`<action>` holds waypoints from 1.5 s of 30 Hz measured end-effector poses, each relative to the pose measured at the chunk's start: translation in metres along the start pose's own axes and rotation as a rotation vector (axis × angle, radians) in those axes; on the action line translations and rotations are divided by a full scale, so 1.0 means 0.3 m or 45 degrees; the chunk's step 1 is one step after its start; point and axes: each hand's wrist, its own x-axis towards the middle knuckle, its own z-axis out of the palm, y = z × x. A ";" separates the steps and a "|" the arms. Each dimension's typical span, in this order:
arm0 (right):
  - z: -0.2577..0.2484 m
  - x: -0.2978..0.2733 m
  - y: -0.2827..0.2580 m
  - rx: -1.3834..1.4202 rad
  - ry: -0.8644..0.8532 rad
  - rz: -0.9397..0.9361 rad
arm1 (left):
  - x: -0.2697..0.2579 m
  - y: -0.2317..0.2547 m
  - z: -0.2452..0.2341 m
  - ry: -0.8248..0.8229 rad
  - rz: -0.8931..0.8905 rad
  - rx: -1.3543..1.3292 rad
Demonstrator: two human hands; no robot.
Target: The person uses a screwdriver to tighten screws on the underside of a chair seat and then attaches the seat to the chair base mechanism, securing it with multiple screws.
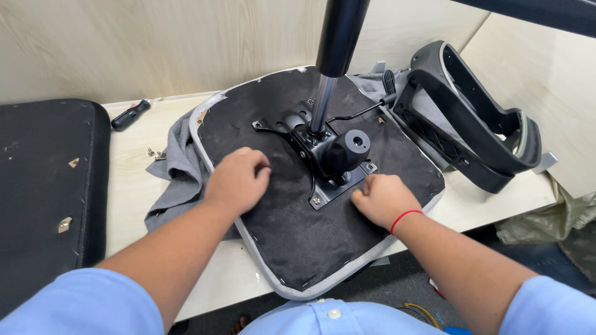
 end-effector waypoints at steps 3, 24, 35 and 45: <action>-0.001 -0.045 -0.123 -0.027 -0.117 -0.035 | 0.000 -0.131 -0.086 0.044 -0.185 0.031; 0.129 0.103 -0.754 -0.321 -0.613 -0.454 | 0.020 -0.716 -0.340 -0.204 -0.696 0.244; 0.152 0.155 -0.782 -0.198 -0.766 -0.228 | 0.108 -0.735 -0.327 -0.562 -0.744 0.276; 0.143 0.179 -0.776 -0.040 -0.847 -0.100 | 0.153 -0.725 -0.282 -0.539 -0.720 0.350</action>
